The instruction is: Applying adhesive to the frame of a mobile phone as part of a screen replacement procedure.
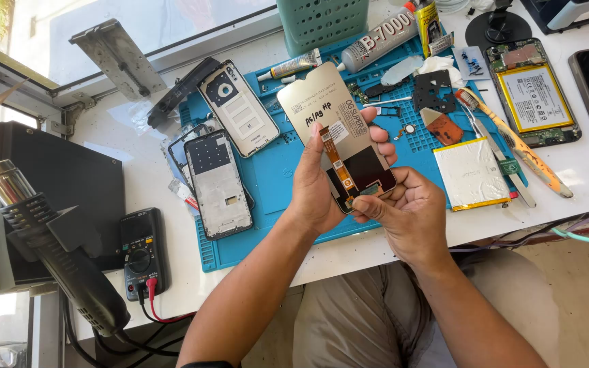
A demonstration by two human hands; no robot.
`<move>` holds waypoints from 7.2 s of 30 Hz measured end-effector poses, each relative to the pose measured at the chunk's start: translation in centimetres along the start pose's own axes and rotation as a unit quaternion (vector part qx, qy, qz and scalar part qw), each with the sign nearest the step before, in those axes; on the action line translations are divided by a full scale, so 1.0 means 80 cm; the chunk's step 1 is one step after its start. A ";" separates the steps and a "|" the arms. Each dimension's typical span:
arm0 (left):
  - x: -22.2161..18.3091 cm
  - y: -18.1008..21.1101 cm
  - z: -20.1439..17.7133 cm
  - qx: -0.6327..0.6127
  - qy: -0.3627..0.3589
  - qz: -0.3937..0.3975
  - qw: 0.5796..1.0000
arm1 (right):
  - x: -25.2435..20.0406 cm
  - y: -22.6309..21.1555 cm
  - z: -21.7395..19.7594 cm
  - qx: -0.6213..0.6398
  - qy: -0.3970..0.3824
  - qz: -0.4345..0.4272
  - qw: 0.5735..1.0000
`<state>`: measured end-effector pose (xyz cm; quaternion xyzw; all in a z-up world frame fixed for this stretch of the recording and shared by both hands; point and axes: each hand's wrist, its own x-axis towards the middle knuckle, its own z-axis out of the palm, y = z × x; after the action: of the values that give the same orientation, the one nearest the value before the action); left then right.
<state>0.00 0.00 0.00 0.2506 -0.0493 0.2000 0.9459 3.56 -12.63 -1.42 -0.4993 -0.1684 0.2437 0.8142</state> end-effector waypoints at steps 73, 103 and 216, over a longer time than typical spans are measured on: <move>0.001 -0.001 -0.016 -0.081 -0.050 -0.032 0.995 | 0.012 -0.020 -0.032 0.109 -0.175 0.106 0.973; -0.011 0.014 0.006 -0.107 -0.067 -0.070 0.990 | -0.011 -0.034 -0.026 -0.127 -0.190 -0.106 0.968; -0.134 0.182 0.094 0.850 0.362 -0.026 0.382 | 0.122 0.042 0.198 -0.563 -0.137 -0.015 0.815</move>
<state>-15.62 4.07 11.07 0.8288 0.4996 0.1846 0.1718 2.64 5.71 2.90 -0.8295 -0.3935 0.1598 0.3627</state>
